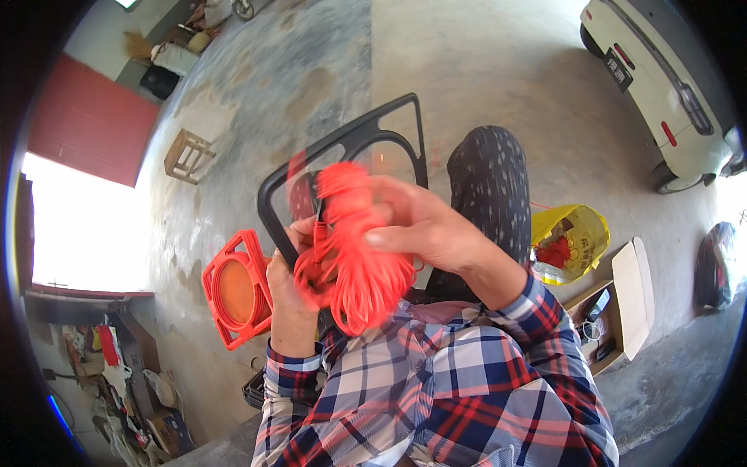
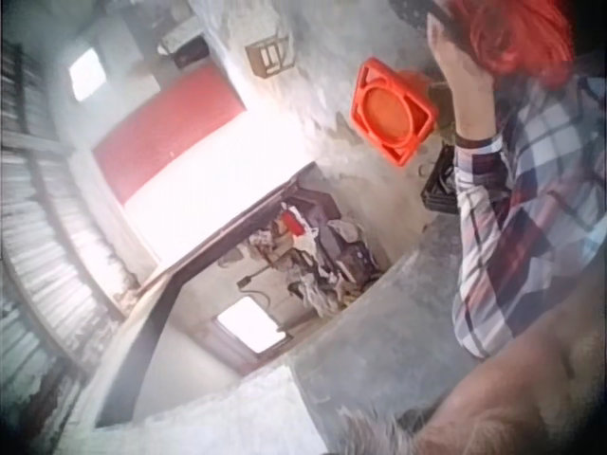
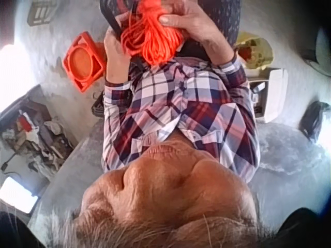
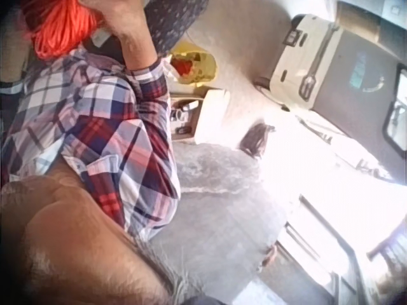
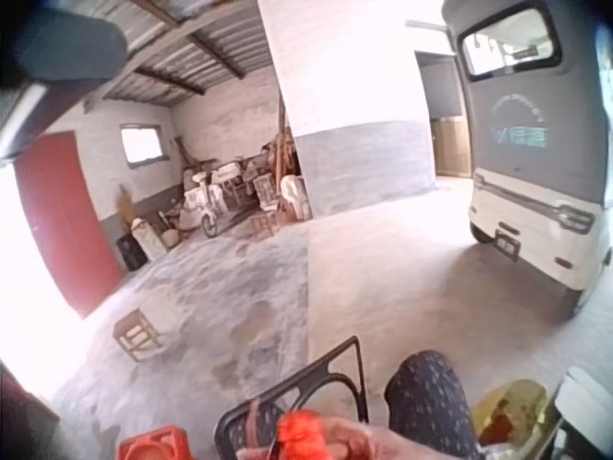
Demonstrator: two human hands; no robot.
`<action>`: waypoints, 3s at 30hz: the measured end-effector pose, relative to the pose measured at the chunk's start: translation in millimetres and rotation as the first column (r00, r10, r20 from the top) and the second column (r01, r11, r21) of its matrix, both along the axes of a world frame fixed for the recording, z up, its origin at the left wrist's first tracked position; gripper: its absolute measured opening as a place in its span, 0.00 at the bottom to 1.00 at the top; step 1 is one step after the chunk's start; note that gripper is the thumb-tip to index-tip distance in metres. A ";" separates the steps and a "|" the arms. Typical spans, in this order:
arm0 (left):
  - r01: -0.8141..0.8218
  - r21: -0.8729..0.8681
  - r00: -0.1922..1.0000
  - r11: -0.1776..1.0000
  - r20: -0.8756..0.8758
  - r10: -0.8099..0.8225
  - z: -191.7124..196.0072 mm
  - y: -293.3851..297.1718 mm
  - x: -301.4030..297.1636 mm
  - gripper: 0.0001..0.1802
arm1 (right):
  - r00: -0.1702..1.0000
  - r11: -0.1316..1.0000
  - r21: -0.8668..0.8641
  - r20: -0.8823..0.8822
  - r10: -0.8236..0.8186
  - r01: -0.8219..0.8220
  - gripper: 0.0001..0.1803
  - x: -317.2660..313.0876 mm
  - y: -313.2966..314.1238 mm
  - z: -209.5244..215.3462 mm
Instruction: The person winds red string onto a black frame by hand, wrapping the string around the frame to create a pattern for furniture manufacturing.
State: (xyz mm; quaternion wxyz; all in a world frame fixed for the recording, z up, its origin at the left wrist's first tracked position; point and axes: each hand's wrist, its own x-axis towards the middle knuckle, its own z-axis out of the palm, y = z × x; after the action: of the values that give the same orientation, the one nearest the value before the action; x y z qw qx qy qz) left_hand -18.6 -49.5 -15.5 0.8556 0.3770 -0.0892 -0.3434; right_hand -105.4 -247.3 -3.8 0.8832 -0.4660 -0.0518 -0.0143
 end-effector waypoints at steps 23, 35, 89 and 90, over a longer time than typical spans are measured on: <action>0.139 -0.014 0.990 0.990 0.018 -0.138 -5.7 8.5 -10.4 0.30 | 0.960 0.857 0.433 -0.141 -0.241 0.279 0.21 20.8 -18.3 -101.4; 0.030 0.029 0.957 0.999 0.288 -0.037 -18.8 19.6 21.4 0.19 | 0.979 0.923 0.380 0.203 -0.025 -0.055 0.28 -13.0 -5.6 -9.1; 0.061 0.023 0.978 0.998 0.196 -0.064 -13.2 27.6 22.9 0.18 | 0.977 0.811 0.545 -0.126 -0.171 0.212 0.30 -11.4 -17.9 -55.1; 0.065 0.035 0.985 0.997 0.158 -0.070 -13.9 27.2 22.1 0.18 | 0.977 0.811 0.544 -0.122 -0.175 0.213 0.30 -6.5 -25.6 -63.9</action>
State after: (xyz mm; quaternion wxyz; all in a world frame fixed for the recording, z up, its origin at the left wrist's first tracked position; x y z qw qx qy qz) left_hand 3.5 -22.3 -29.4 0.8280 0.4123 -0.1648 -0.3425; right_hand -111.9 -272.9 -67.6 0.9752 -0.1931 0.0315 -0.1035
